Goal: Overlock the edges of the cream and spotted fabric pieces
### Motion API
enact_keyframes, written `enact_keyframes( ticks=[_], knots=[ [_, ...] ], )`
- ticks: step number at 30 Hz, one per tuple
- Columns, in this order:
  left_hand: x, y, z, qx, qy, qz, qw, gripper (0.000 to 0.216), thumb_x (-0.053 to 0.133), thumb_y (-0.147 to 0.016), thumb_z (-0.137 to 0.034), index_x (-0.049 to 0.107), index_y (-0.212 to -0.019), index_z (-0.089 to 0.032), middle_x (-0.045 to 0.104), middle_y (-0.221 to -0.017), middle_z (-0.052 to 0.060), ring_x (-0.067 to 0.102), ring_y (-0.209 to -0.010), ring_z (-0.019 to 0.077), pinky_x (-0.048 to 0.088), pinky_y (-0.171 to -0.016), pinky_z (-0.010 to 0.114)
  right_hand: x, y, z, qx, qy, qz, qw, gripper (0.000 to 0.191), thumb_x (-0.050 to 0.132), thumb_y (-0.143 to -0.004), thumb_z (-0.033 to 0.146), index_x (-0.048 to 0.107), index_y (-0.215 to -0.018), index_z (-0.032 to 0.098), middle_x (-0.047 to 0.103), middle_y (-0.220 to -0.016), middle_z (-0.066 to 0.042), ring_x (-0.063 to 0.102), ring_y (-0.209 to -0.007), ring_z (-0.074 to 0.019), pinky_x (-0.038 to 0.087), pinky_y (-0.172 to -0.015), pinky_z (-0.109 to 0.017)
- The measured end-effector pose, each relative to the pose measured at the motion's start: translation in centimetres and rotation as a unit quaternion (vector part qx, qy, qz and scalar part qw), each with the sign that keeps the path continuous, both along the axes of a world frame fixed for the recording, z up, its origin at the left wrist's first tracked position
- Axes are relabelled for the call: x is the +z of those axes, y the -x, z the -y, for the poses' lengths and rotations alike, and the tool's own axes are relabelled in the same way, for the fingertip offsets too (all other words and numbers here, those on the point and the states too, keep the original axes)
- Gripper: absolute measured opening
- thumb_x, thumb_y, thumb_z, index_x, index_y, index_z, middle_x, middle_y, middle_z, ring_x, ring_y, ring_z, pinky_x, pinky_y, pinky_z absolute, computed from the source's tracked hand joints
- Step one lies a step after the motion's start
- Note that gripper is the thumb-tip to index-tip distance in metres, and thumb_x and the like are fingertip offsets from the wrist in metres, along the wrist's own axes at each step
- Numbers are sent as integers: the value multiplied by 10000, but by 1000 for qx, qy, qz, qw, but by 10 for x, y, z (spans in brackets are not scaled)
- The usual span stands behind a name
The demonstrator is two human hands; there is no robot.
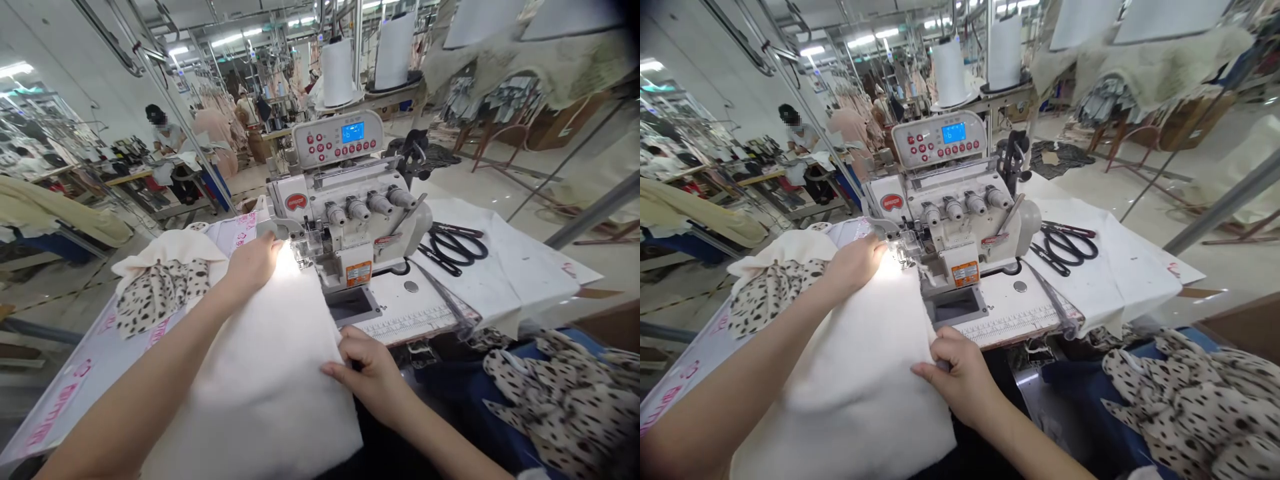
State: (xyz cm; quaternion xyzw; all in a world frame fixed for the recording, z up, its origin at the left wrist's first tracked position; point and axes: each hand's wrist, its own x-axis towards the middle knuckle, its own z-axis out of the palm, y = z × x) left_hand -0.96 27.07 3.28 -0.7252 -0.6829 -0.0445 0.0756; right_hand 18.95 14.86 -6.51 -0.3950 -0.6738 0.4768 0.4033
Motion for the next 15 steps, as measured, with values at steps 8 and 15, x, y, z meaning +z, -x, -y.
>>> enact_keyframes(
  ticks=[8, 15],
  knots=[
    [-9, 11, -44, -20, -30, 43, 998, 242, 337, -832, -282, 527, -906, -152, 622, -867, 127, 579, -857, 298, 414, -680, 360, 14, 10, -28, -38, -49, -12, 998, 381, 602, -746, 259, 295, -534, 184, 321, -652, 35, 355, -594, -106, 283, -550, -221],
    [-2, 27, -50, -35, -104, 103, 989, 318, 340, -843, -318, 509, -1027, -120, 576, -1031, 133, 532, -980, 251, 422, -808, 351, 13, 24, -34, -72, -35, -53, 995, 273, 614, -722, 250, 383, -592, 183, 370, -668, 38, 374, -604, -106, 309, -571, -215]
  ],
)
